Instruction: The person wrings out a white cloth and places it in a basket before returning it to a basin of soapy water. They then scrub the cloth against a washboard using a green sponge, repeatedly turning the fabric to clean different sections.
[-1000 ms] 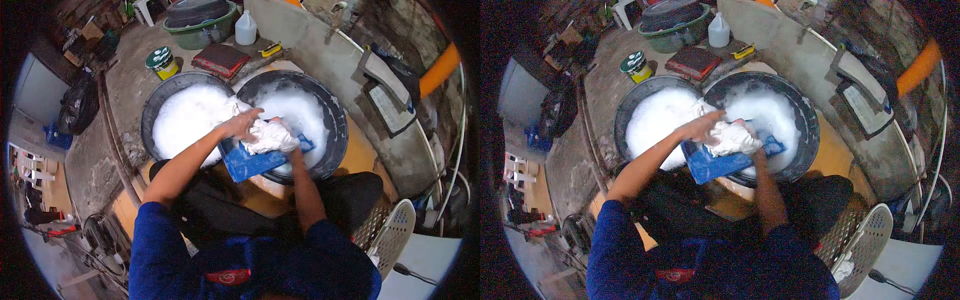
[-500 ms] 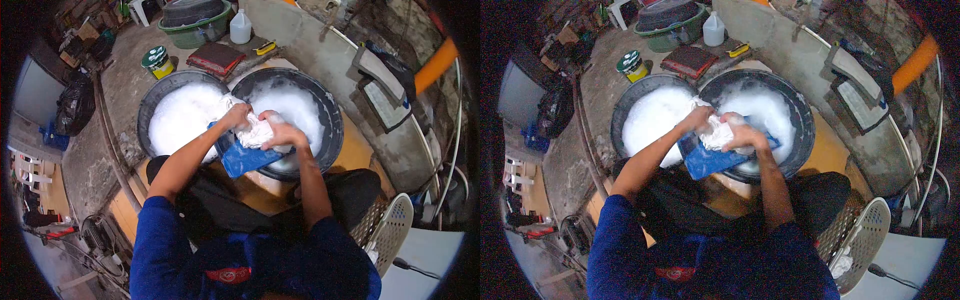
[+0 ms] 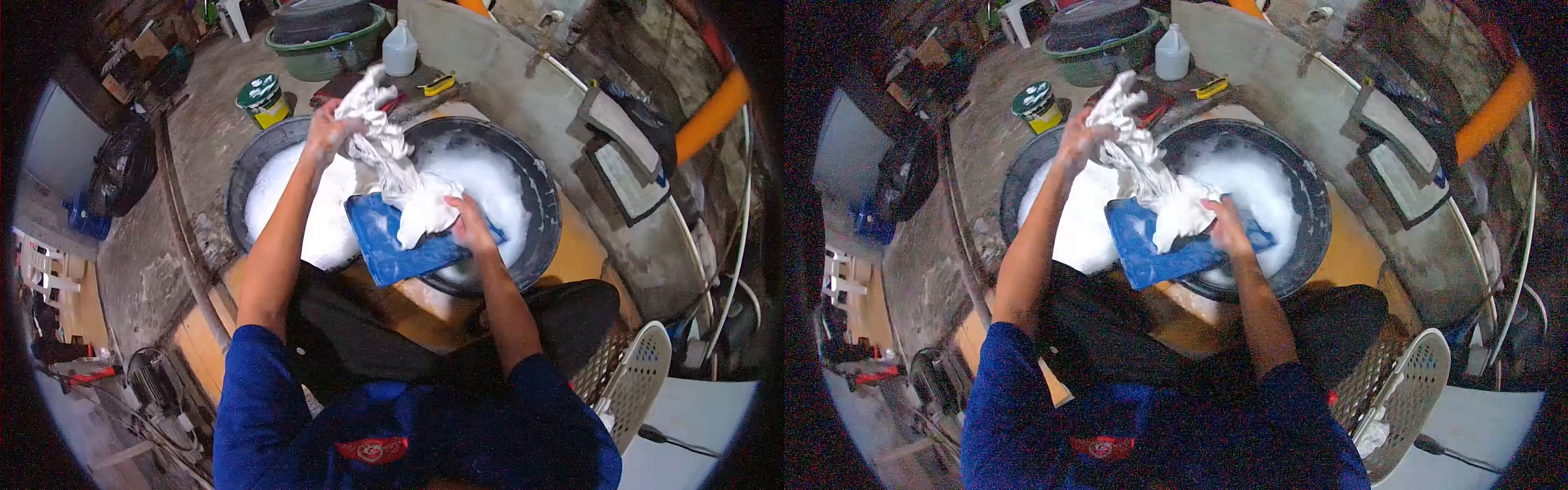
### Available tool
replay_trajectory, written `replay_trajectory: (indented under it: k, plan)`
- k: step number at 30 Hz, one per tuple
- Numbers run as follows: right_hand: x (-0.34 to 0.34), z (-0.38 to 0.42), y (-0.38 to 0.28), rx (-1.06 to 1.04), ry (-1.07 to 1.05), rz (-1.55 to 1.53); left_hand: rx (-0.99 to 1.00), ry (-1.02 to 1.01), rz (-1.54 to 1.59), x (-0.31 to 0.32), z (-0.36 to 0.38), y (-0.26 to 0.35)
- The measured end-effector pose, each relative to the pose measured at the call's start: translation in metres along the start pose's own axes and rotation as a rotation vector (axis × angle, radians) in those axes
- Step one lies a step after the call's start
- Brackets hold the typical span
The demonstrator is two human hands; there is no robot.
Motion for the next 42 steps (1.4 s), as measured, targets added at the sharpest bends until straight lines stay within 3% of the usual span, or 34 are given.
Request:
replay_trajectory:
  k: [2, 5, 6, 9, 11, 13, 15, 17, 20, 21, 23, 29, 31, 32, 33, 35, 38, 41, 42]
  plan:
    - [-0.003, 0.004, 0.019, 0.132, -0.068, -0.220, 0.022, 0.005, -0.011, -0.010, 0.003, 0.015]
    - [-0.011, 0.004, 0.033, 0.193, -0.163, -0.178, 0.002, -0.077, -0.084, -0.010, 0.014, 0.031]
    - [-0.020, 0.007, 0.035, 0.235, -0.136, -0.076, -0.011, -0.104, -0.127, -0.010, 0.018, 0.033]
    - [-0.005, 0.025, 0.010, 0.505, -0.236, 0.726, 0.016, -0.237, -0.285, -0.010, 0.021, 0.025]
    - [-0.019, 0.004, 0.005, 0.490, -0.398, 0.995, 0.026, -0.214, -0.287, -0.006, 0.026, 0.032]
    - [0.020, 0.014, -0.042, 0.168, -0.381, 1.110, -0.004, -0.206, -0.243, 0.004, 0.032, 0.042]
    - [0.071, 0.020, -0.082, -0.296, -0.420, 1.322, 0.039, -0.132, -0.134, 0.034, 0.042, 0.061]
    - [0.117, 0.026, -0.101, -0.451, -0.411, 1.051, 0.064, -0.185, -0.209, 0.062, 0.032, 0.058]
    - [0.161, 0.046, -0.141, -0.512, -0.029, 1.001, 0.032, -0.188, -0.092, 0.111, 0.033, 0.073]
    - [0.144, 0.030, -0.141, -0.670, 0.013, 0.862, 0.041, -0.192, -0.139, 0.120, 0.024, 0.069]
    - [0.135, 0.039, -0.160, -0.509, -0.028, 0.624, 0.086, -0.273, -0.188, 0.135, 0.022, 0.083]
    - [0.065, 0.039, -0.170, -0.411, -0.132, 0.552, -0.197, -0.508, 0.114, 0.159, 0.033, 0.056]
    - [0.037, 0.033, -0.159, -0.373, -0.063, 0.571, -0.210, -0.439, 0.206, 0.166, 0.042, 0.036]
    - [0.031, 0.040, -0.143, -0.294, -0.004, 0.208, -0.201, -0.389, 0.210, 0.170, 0.041, 0.022]
    - [0.030, 0.042, -0.137, -0.274, 0.052, 0.219, -0.194, -0.337, 0.213, 0.171, 0.039, 0.005]
    - [0.001, 0.028, -0.122, -0.448, 0.103, 0.362, -0.189, -0.380, 0.239, 0.175, 0.042, -0.008]
    - [0.027, 0.049, -0.138, -0.294, 0.175, 0.200, -0.235, -0.373, 0.284, 0.174, 0.046, -0.010]
    - [0.044, 0.069, -0.156, -0.273, 0.339, 0.177, -0.129, -0.354, 0.370, 0.174, 0.044, -0.015]
    - [0.040, 0.063, -0.153, -0.337, 0.269, 0.154, -0.124, -0.326, 0.368, 0.175, 0.045, -0.014]
Point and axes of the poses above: each hand's wrist, its own z-axis away from the middle knuckle, its own x-axis out of the palm, y = z × x, the point moved 5 cm from there along -z, towards the middle knuckle, and after that the axes turned 4 degrees about -y, right-handed, at the moved point
